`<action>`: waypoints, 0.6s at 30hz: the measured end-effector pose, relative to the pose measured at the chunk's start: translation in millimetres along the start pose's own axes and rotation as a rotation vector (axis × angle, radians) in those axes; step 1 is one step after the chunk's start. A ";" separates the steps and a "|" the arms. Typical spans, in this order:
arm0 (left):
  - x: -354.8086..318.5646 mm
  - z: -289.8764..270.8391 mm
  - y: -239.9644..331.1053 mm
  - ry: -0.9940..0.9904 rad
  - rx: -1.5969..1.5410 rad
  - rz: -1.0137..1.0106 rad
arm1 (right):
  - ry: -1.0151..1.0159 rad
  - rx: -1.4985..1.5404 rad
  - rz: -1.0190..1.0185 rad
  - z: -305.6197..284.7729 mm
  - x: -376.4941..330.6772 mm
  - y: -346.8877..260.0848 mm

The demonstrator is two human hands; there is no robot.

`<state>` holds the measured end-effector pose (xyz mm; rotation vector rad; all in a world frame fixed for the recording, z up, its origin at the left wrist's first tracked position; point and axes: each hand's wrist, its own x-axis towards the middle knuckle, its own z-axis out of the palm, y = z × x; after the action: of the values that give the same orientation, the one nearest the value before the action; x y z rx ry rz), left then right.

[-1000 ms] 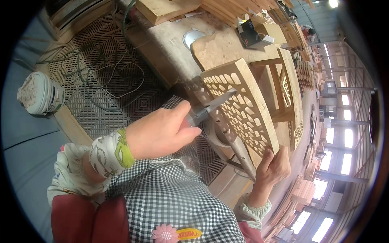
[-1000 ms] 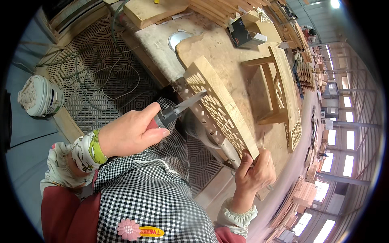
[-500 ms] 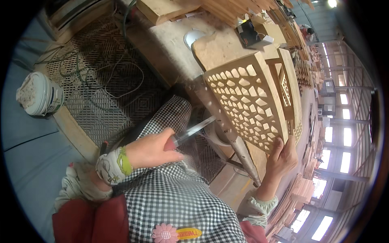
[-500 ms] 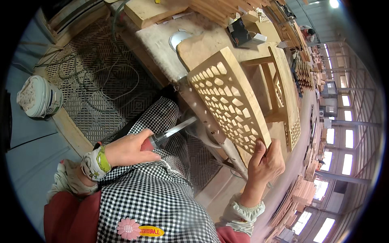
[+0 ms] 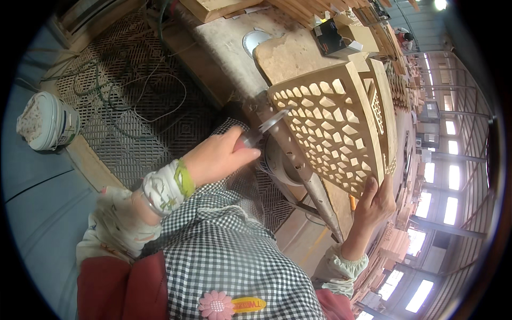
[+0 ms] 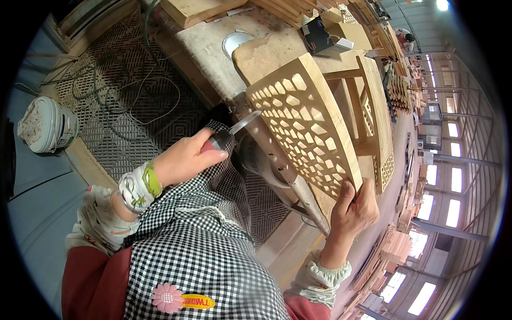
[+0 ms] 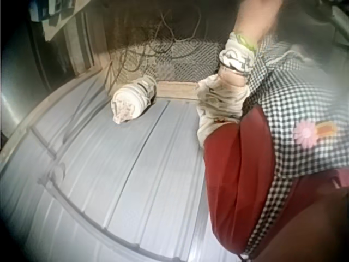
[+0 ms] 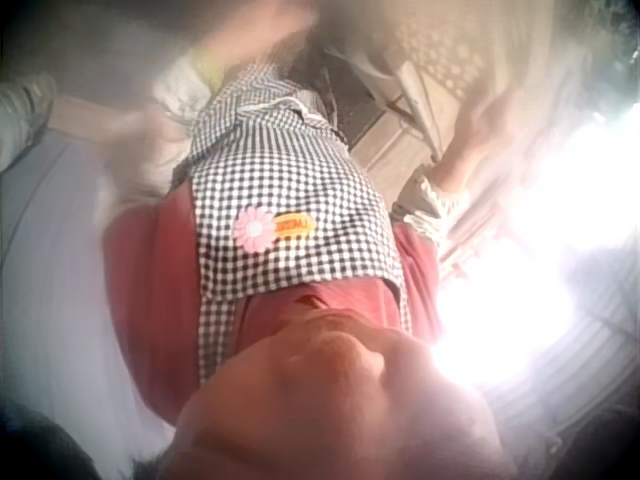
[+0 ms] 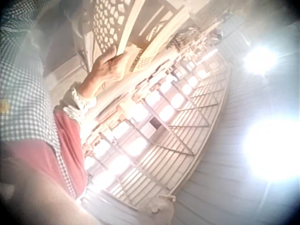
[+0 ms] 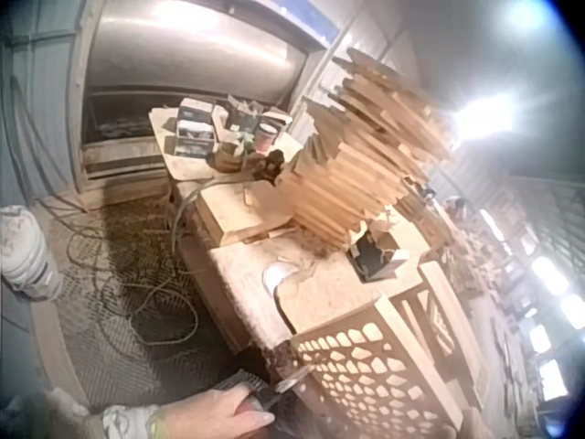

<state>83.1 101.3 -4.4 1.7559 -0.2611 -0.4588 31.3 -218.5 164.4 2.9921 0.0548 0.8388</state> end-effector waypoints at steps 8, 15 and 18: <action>42.4 -7.8 27.1 -0.219 -0.140 -0.260 | 0.022 0.041 -0.004 3.8 0.7 2.2; 13.6 -11.7 4.3 -0.184 -0.100 -0.264 | 0.007 -0.022 0.009 5.7 0.9 13.7; 6.3 -21.1 1.4 -0.203 -0.120 -0.417 | -0.001 0.021 0.048 6.4 2.2 10.6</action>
<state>98.0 116.9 -0.3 1.6463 -0.0043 -0.9374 36.8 -229.2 160.6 3.0249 -0.0082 0.8463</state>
